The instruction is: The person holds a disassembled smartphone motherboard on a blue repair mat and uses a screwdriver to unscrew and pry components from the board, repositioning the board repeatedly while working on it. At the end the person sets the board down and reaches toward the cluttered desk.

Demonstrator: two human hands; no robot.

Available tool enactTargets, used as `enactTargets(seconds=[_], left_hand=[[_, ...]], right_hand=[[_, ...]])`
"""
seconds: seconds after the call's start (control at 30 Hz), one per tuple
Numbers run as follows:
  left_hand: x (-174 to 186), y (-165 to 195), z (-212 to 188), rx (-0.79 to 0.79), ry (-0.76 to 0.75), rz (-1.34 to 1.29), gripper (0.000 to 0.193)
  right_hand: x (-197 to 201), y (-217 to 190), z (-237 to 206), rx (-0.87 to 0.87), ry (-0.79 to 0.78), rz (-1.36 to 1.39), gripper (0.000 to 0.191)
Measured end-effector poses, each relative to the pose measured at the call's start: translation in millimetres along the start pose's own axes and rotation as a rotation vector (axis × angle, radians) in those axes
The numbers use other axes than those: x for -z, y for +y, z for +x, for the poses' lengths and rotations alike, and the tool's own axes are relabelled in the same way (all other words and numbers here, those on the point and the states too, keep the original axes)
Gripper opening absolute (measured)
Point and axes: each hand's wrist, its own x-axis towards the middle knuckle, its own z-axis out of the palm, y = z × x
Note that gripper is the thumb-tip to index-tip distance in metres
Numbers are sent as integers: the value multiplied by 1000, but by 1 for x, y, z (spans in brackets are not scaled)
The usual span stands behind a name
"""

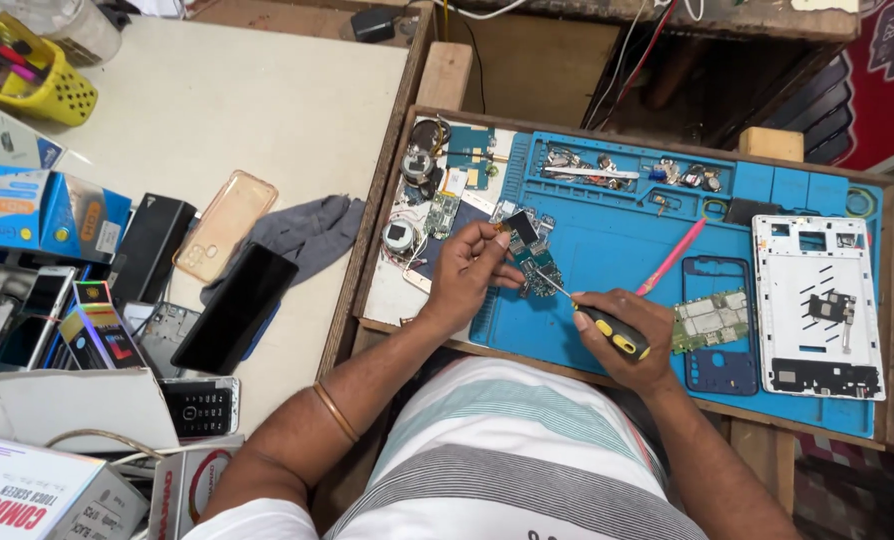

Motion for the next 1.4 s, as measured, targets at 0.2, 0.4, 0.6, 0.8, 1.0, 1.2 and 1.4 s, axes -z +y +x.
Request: enactTargets(seconds=[0.2, 0.4, 0.6, 0.8, 1.0, 1.2, 1.4], left_hand=[[0, 1, 1, -7, 4, 25, 22], [-3, 4, -1, -30, -34, 57, 22], [-3, 5, -1, -34, -36, 86, 22], [-4, 3, -2, -28, -39, 88, 23], [-1, 0, 1, -33, -14, 42, 21], [2, -1, 5, 25, 65, -68, 20], [4, 1, 5, 19, 59, -55, 20]], right_hand=[[-2, 3, -2, 41, 21, 22, 22], [-3, 3, -1, 1, 6, 3, 22], [-2, 7, -2, -29, 11, 21, 20], [0, 10, -3, -35, -2, 33, 19], [1, 10, -3, -40, 50, 18, 20], [2, 10, -4, -48, 42, 41, 19], [4, 12, -2, -77, 140, 5, 19]])
